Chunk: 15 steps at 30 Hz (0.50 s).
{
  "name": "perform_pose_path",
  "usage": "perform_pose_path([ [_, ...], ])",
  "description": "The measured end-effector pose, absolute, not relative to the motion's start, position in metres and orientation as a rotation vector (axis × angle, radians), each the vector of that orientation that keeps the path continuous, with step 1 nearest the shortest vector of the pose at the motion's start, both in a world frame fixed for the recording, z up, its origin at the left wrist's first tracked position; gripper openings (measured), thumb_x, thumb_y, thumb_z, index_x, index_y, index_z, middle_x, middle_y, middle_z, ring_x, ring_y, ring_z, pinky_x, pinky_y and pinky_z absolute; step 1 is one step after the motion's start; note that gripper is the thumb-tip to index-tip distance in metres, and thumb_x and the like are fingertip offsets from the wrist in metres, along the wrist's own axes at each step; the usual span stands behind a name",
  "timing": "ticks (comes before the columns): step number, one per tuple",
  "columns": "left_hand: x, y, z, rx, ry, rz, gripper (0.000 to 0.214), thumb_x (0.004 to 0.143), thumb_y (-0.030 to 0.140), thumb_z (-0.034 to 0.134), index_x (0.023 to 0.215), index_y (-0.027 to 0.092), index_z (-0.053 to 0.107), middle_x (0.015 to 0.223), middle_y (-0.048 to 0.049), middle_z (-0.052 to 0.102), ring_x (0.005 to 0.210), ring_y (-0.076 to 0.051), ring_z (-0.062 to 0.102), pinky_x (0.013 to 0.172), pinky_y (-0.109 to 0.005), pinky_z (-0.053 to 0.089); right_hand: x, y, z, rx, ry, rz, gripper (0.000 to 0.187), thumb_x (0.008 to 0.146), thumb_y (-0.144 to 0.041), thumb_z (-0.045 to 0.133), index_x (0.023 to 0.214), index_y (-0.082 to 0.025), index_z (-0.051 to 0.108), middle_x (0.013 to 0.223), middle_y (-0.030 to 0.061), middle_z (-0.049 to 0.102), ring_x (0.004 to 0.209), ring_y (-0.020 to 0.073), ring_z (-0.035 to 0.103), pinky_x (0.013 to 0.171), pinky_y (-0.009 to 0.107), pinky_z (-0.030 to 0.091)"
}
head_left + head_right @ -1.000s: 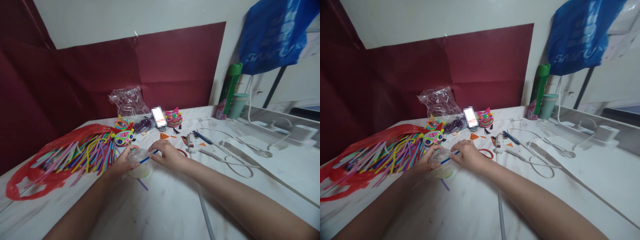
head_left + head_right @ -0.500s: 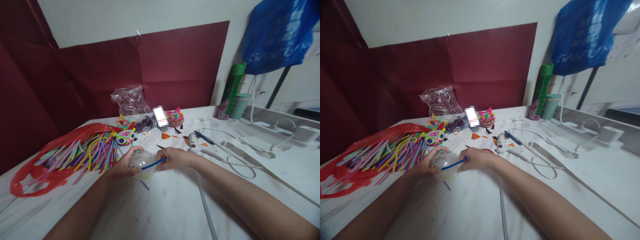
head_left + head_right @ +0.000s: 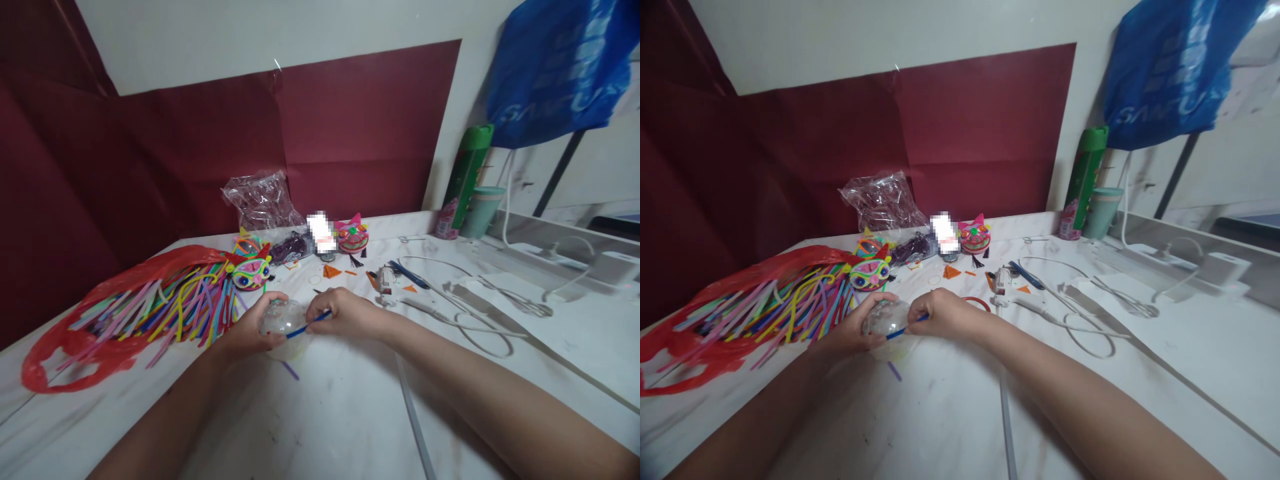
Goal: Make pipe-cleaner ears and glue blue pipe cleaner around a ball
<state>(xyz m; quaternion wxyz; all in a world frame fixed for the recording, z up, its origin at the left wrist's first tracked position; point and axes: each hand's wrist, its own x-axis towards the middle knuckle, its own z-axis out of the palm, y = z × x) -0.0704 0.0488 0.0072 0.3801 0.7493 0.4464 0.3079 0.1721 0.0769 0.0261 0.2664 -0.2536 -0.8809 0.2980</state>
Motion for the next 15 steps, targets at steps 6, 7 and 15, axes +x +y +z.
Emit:
perform_pose_path([
  [6,-0.07,0.049,0.006,1.891,1.141,0.799,0.067,0.065,0.036,0.069,0.124,0.022,0.04,0.1,-0.0034,0.056,0.084,-0.022,0.056,0.067,-0.027,0.043,0.165,0.077,0.017,-0.815,-2.354,0.703,0.004,0.074,-0.019,0.066,0.075,-0.016,0.069,0.067,-0.001,0.064,0.06,0.011,0.054,0.055,0.018,0.036],
  [7,-0.071,0.049,0.005,1.895,1.145,0.803,0.068,0.065,0.036,0.07,0.124,0.022,0.04,0.101,-0.0037,0.057,0.085,-0.022,0.056,0.068,-0.028,0.043,0.165,0.078,0.017,-0.774,-2.37,0.661,0.004,0.074,-0.019,0.067,0.074,-0.016,0.069,0.067,-0.0004,0.064,0.062,0.0116,0.055,0.057,0.019,0.037],
  [15,-0.072,0.049,0.005,1.867,1.096,0.791,0.067,0.068,0.039,0.07,0.125,0.023,0.04,0.101,-0.004,0.058,0.083,-0.022,0.058,0.066,-0.028,0.044,0.164,0.085,0.008,-0.625,-2.313,0.894,0.012,0.078,-0.017,0.058,0.071,-0.015,0.067,0.072,0.0016,0.064,0.069,0.0129,0.056,0.062,0.02,0.041],
])
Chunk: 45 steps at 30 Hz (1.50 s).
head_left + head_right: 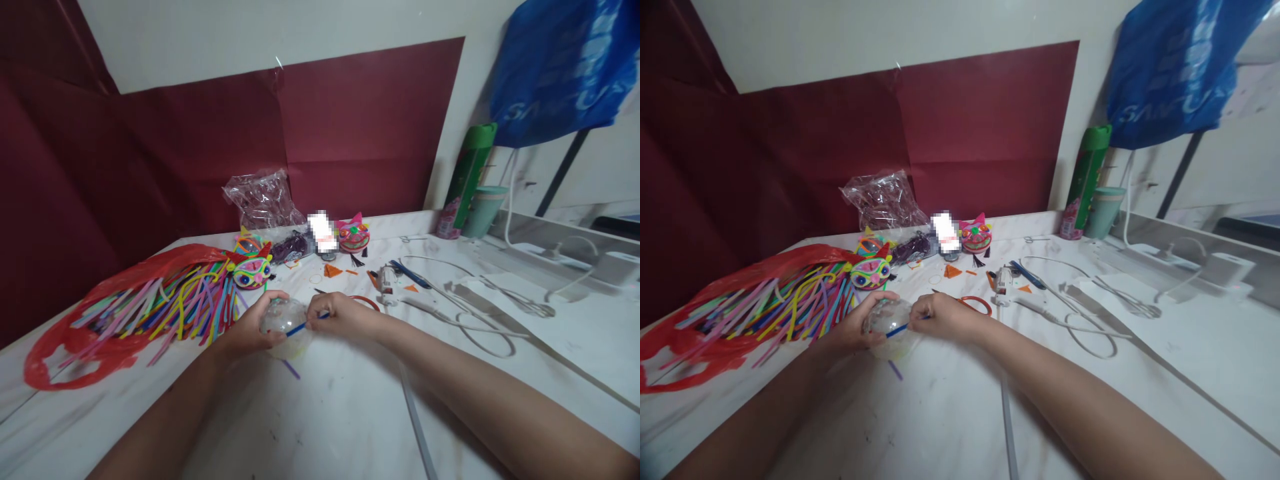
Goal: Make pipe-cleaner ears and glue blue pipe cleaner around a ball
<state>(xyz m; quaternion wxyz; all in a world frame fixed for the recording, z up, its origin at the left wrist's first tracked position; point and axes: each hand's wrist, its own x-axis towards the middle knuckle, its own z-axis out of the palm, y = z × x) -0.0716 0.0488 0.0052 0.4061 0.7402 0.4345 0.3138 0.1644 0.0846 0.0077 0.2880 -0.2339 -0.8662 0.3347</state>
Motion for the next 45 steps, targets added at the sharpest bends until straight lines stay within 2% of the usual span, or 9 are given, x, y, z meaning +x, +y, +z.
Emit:
perform_pose_path([
  [3,-0.072,0.05,0.006,1.851,1.095,0.78,0.068,0.068,0.039,0.071,0.125,0.023,0.039,0.101,-0.0041,0.059,0.084,-0.023,0.059,0.067,-0.028,0.044,0.162,0.084,0.005,-0.734,-2.219,1.128,0.011,0.075,-0.019,0.058,0.069,-0.013,0.066,0.067,-0.0009,0.06,0.061,0.0104,0.051,0.055,0.019,0.038],
  [5,-0.074,0.051,0.009,1.838,1.075,0.759,0.071,0.066,0.039,0.073,0.127,0.023,0.04,0.105,-0.0052,0.059,0.091,-0.025,0.059,0.072,-0.03,0.045,0.161,0.083,0.004,-0.765,-2.185,1.21,0.012,0.074,-0.021,0.057,0.068,-0.013,0.065,0.062,-0.0028,0.057,0.055,0.0083,0.046,0.051,0.018,0.035],
  [11,-0.077,0.051,0.016,1.718,1.056,0.707,0.066,0.074,0.04,0.067,0.131,0.023,0.041,0.122,-0.0081,0.057,0.113,-0.029,0.053,0.091,-0.037,0.042,0.161,0.086,0.004,-0.806,-2.171,1.215,0.013,0.072,-0.024,0.056,0.066,-0.013,0.062,0.059,-0.0037,0.053,0.053,0.0075,0.043,0.049,0.018,0.033],
  [20,-0.067,0.046,0.014,1.757,1.235,0.729,0.072,0.066,0.036,0.073,0.127,0.024,0.036,0.102,-0.0032,0.06,0.092,-0.024,0.059,0.073,-0.03,0.045,0.157,0.084,0.002,-0.823,-2.15,1.217,0.014,0.07,-0.025,0.054,0.064,-0.014,0.058,0.057,-0.0049,0.048,0.051,0.0075,0.04,0.049,0.019,0.032],
  [25,-0.066,0.044,0.018,1.751,1.268,0.692,0.071,0.065,0.033,0.074,0.125,0.025,0.037,0.095,-0.0013,0.058,0.085,-0.021,0.058,0.067,-0.027,0.043,0.156,0.081,0.003,-0.83,-2.157,1.223,0.012,0.07,-0.024,0.055,0.065,-0.014,0.059,0.058,-0.0047,0.05,0.052,0.0077,0.041,0.049,0.019,0.031],
  [31,-0.064,0.044,0.016,1.705,1.282,0.74,0.071,0.061,0.029,0.077,0.122,0.026,0.04,0.092,0.001,0.058,0.08,-0.019,0.057,0.063,-0.024,0.04,0.157,0.079,0.005,-0.912,-2.205,1.079,0.014,0.072,-0.028,0.061,0.069,-0.014,0.063,0.06,-0.0037,0.054,0.056,0.0089,0.045,0.052,0.02,0.033],
  [38,-0.07,0.053,0.003,1.387,1.015,0.989,0.068,0.062,0.022,0.073,0.122,0.027,0.041,0.103,-0.0026,0.063,0.085,-0.02,0.062,0.069,-0.027,0.045,0.17,0.088,0.027,-0.838,-2.03,0.857,0.023,0.079,-0.038,0.057,0.075,-0.015,0.061,0.068,0.0005,0.058,0.064,0.0127,0.05,0.058,0.023,0.038],
  [42,-0.071,0.055,-0.004,1.192,0.811,1.175,0.066,0.061,0.02,0.07,0.123,0.026,0.046,0.117,-0.0063,0.062,0.099,-0.023,0.062,0.077,-0.031,0.049,0.182,0.09,0.041,-0.86,-1.899,0.871,0.021,0.08,-0.037,0.055,0.075,-0.017,0.057,0.068,-0.0001,0.058,0.063,0.0129,0.052,0.06,0.024,0.04],
  [45,-0.075,0.057,-0.01,1.14,0.728,1.185,0.065,0.062,0.022,0.07,0.124,0.026,0.048,0.119,-0.0053,0.062,0.102,-0.023,0.063,0.082,-0.032,0.05,0.184,0.089,0.045,-0.863,-1.883,0.877,0.02,0.079,-0.036,0.055,0.073,-0.017,0.056,0.068,-0.0005,0.058,0.062,0.0131,0.052,0.06,0.024,0.04],
])
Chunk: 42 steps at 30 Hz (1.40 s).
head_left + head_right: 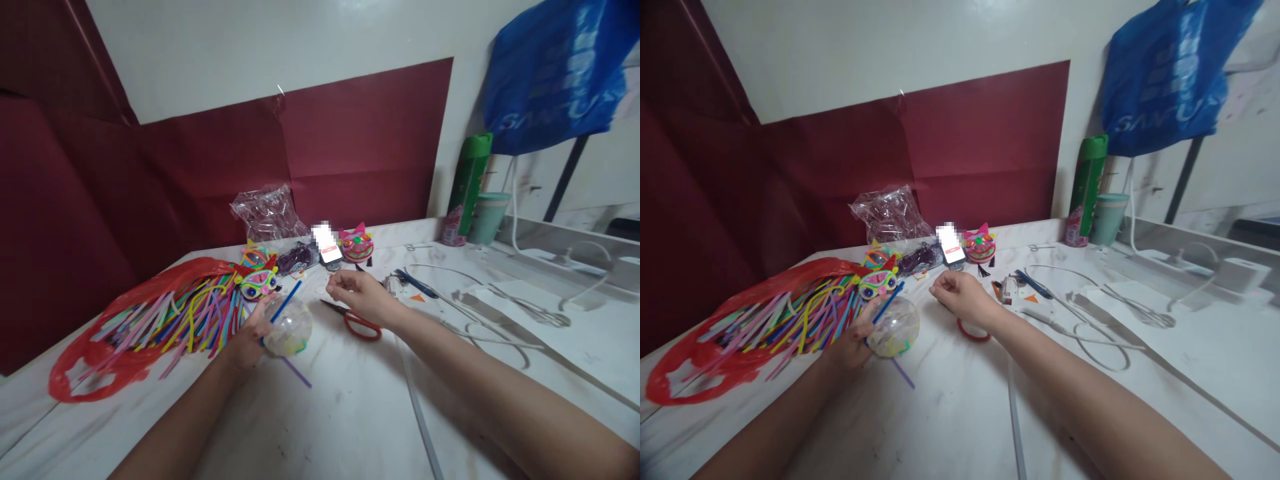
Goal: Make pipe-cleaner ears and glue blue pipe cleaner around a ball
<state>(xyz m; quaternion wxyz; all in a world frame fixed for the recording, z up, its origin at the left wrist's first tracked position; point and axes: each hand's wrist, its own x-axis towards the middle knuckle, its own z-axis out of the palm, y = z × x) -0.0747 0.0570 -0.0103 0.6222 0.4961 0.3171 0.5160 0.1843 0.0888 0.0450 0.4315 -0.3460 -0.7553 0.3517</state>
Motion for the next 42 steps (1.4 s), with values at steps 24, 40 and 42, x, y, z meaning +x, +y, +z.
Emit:
perform_pose_path([
  [24,-0.055,0.066,-0.015,1.158,1.1,1.43,0.062,0.063,0.035,0.075,0.12,0.031,0.049,0.131,-0.0004,0.058,0.12,-0.027,0.052,0.09,-0.03,0.049,0.312,0.119,0.09,-1.337,-1.535,0.209,0.028,0.086,-0.032,0.038,0.087,-0.014,0.059,0.078,0.0063,0.064,0.073,0.0158,0.06,0.068,0.027,0.046],
  [40,-0.054,0.064,-0.02,1.14,1.087,1.478,0.065,0.058,0.034,0.077,0.117,0.027,0.05,0.122,-0.0056,0.062,0.119,-0.032,0.053,0.09,-0.035,0.047,0.302,0.111,-0.023,-1.779,-2.011,0.091,0.027,0.071,-0.005,0.054,0.095,-0.013,0.062,0.107,0.0135,0.055,0.087,0.0213,0.057,0.077,0.03,0.042],
  [42,-0.052,0.063,-0.019,1.134,1.069,1.496,0.064,0.058,0.034,0.076,0.117,0.027,0.05,0.12,-0.0063,0.063,0.119,-0.032,0.053,0.092,-0.037,0.046,0.304,0.11,-0.016,-1.76,-1.965,0.102,0.031,0.072,-0.008,0.051,0.102,-0.011,0.06,0.105,0.0133,0.055,0.083,0.0204,0.057,0.076,0.03,0.044],
])
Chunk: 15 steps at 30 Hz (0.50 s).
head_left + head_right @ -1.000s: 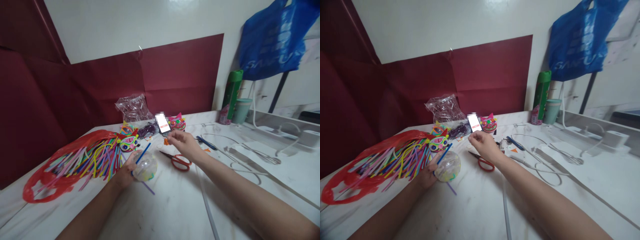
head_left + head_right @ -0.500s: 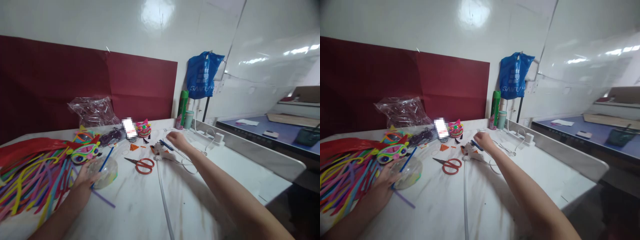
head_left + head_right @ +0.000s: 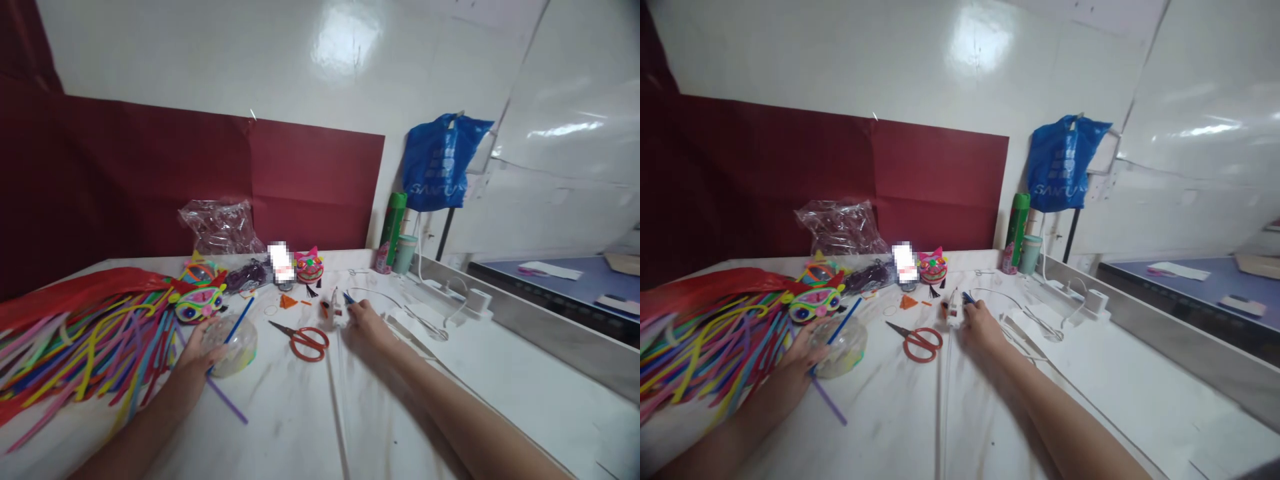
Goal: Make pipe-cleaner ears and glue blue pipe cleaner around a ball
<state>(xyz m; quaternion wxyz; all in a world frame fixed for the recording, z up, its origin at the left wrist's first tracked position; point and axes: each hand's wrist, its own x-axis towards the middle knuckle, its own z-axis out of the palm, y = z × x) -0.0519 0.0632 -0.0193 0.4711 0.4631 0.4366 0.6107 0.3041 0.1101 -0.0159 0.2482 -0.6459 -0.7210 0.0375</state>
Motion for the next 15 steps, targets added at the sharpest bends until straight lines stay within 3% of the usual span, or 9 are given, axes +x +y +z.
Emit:
perform_pose_path([
  [4,-0.044,0.056,-0.014,1.14,1.057,1.492,0.06,0.061,0.031,0.073,0.116,0.027,0.051,0.116,-0.0064,0.065,0.116,-0.03,0.056,0.095,-0.038,0.044,0.293,0.093,0.002,-1.651,-1.877,0.227,0.033,0.079,-0.019,0.044,0.108,-0.014,0.058,0.094,0.0078,0.058,0.077,0.0187,0.057,0.071,0.029,0.046],
  [8,-0.038,0.051,-0.014,1.151,1.017,1.48,0.063,0.06,0.029,0.074,0.118,0.026,0.05,0.118,-0.0081,0.064,0.115,-0.031,0.056,0.095,-0.041,0.044,0.265,0.058,0.005,-1.375,-1.753,0.715,0.024,0.081,-0.033,0.042,0.088,-0.018,0.06,0.069,0.0034,0.058,0.063,0.0188,0.054,0.057,0.029,0.043],
  [11,-0.035,0.05,-0.018,1.147,0.997,1.483,0.066,0.059,0.031,0.076,0.118,0.023,0.049,0.118,-0.0103,0.063,0.113,-0.031,0.057,0.095,-0.041,0.043,0.246,0.033,0.001,-1.293,-1.805,0.891,0.021,0.079,-0.036,0.044,0.074,-0.021,0.057,0.069,0.0038,0.059,0.066,0.0192,0.054,0.057,0.029,0.043],
  [15,-0.033,0.052,-0.022,1.138,1.018,1.489,0.07,0.057,0.032,0.077,0.12,0.022,0.048,0.115,-0.0101,0.064,0.112,-0.031,0.058,0.094,-0.04,0.043,0.229,0.013,0.003,-1.206,-1.816,0.976,0.02,0.074,-0.035,0.045,0.076,-0.02,0.058,0.074,0.0045,0.061,0.068,0.0193,0.055,0.059,0.029,0.046],
])
